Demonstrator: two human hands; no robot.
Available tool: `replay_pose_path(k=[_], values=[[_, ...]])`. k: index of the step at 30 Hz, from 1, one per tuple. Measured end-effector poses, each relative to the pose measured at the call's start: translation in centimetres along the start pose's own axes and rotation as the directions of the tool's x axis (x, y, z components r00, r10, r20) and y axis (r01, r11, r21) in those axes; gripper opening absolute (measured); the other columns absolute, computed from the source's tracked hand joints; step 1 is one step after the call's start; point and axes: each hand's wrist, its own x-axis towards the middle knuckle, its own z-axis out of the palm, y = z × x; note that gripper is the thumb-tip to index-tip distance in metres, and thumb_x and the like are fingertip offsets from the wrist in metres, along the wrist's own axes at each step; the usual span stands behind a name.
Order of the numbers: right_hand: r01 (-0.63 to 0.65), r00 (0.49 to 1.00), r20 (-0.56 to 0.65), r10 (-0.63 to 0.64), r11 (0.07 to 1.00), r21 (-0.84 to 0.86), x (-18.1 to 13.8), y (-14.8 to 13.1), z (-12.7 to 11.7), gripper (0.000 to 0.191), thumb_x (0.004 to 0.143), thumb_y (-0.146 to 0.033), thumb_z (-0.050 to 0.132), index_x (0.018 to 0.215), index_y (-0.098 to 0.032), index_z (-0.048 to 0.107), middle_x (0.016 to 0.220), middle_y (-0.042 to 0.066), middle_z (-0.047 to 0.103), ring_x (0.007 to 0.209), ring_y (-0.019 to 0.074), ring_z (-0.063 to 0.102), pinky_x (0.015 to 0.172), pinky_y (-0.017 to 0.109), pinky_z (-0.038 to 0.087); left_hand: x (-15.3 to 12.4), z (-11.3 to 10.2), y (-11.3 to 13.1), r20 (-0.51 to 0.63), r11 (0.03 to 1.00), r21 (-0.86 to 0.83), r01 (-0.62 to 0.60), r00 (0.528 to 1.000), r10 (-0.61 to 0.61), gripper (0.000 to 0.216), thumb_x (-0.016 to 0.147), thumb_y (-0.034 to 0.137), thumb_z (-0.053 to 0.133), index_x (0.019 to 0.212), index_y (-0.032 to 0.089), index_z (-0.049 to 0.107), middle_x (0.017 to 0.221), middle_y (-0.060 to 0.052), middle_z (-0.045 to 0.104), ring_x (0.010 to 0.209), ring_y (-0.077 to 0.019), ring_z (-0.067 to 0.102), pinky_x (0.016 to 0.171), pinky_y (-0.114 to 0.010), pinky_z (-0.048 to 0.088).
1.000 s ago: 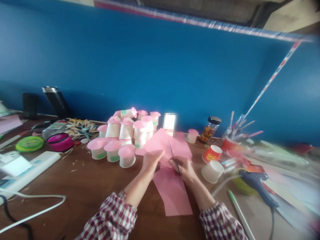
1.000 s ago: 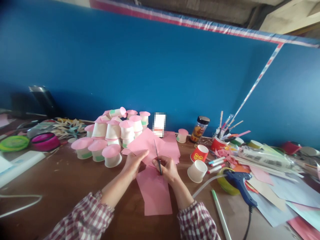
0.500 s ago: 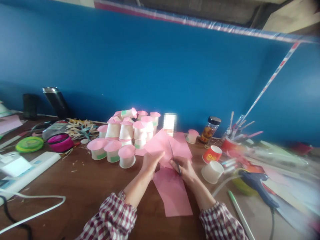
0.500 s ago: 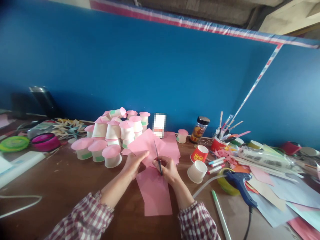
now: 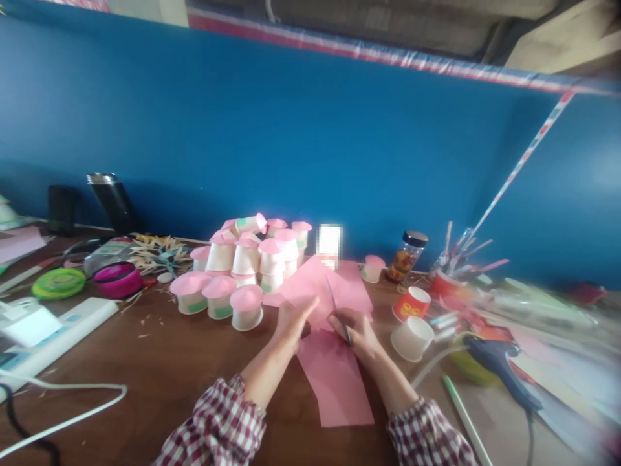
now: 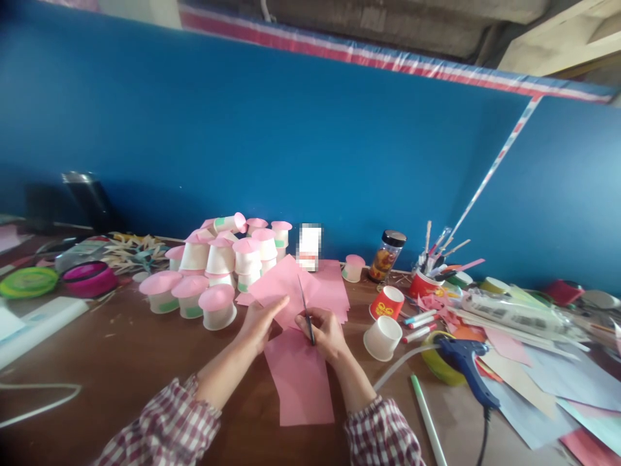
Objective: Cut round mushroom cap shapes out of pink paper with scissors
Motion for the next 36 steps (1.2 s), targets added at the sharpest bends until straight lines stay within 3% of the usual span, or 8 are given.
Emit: replay_pose_path(k=[5, 12, 18, 24, 36], values=[[0.004, 1.0, 0.014, -0.004, 1.0, 0.002, 0.05, -0.22, 0.04, 0.026, 0.072, -0.039, 0.066, 0.067, -0.015, 0.059, 0.053, -0.004, 0.044, 0.049, 0.0092, 0.04, 0.044, 0.02, 0.033, 0.22, -0.01, -0.12, -0.025, 1.0, 0.013, 0.021, 0.999, -0.02, 0.038, 0.055, 0.041, 0.078, 0.072, 0.01, 0.065, 0.053, -0.004, 0.058, 0.044, -0.0168, 0.054, 0.038, -0.027, 0.039], [0.014, 0.999, 0.031, -0.014, 1.0, -0.008, -0.08, -0.59, 0.08, 0.03, 0.072, -0.043, 0.065, 0.068, -0.014, 0.059, 0.055, -0.004, 0.044, 0.05, 0.0095, 0.039, 0.046, 0.021, 0.032, 0.32, -0.24, -0.65, -0.012, 0.999, 0.009, -0.043, 0.999, 0.043, 0.037, 0.057, 0.042, 0.077, 0.073, 0.01, 0.067, 0.055, -0.006, 0.061, 0.047, -0.0171, 0.056, 0.041, -0.026, 0.041], [-0.012, 1.0, 0.021, 0.012, 1.0, -0.014, -0.03, -0.6, 0.08, 0.032, 0.071, -0.044, 0.066, 0.065, -0.014, 0.057, 0.054, -0.003, 0.045, 0.049, 0.0096, 0.04, 0.045, 0.021, 0.031, 0.29, -0.13, -0.47, -0.012, 1.0, -0.016, -0.017, 1.0, 0.017, 0.044, 0.056, 0.041, 0.078, 0.085, 0.01, 0.068, 0.064, -0.008, 0.065, 0.055, -0.0201, 0.06, 0.046, -0.029, 0.046], [-0.021, 1.0, 0.002, 0.021, 1.0, -0.017, -0.04, -0.47, 0.06, 0.029, 0.071, -0.042, 0.066, 0.072, -0.014, 0.062, 0.054, -0.003, 0.048, 0.051, 0.0108, 0.043, 0.046, 0.022, 0.033, 0.34, -0.21, -0.64, -0.002, 1.0, -0.023, -0.015, 1.0, 0.015, 0.046, 0.056, 0.042, 0.078, 0.088, 0.01, 0.068, 0.064, -0.007, 0.064, 0.054, -0.0184, 0.06, 0.045, -0.027, 0.044], [-0.004, 1.0, 0.003, 0.004, 1.0, -0.03, 0.13, -0.1, -0.07, 0.032, 0.071, -0.046, 0.066, 0.072, -0.013, 0.064, 0.054, -0.003, 0.046, 0.05, 0.0103, 0.039, 0.045, 0.022, 0.032, -0.01, 0.1, 0.0, 0.004, 0.999, -0.036, 0.011, 1.0, -0.011, 0.036, 0.056, 0.04, 0.078, 0.072, 0.011, 0.065, 0.058, -0.004, 0.06, 0.049, -0.0169, 0.056, 0.04, -0.026, 0.04]])
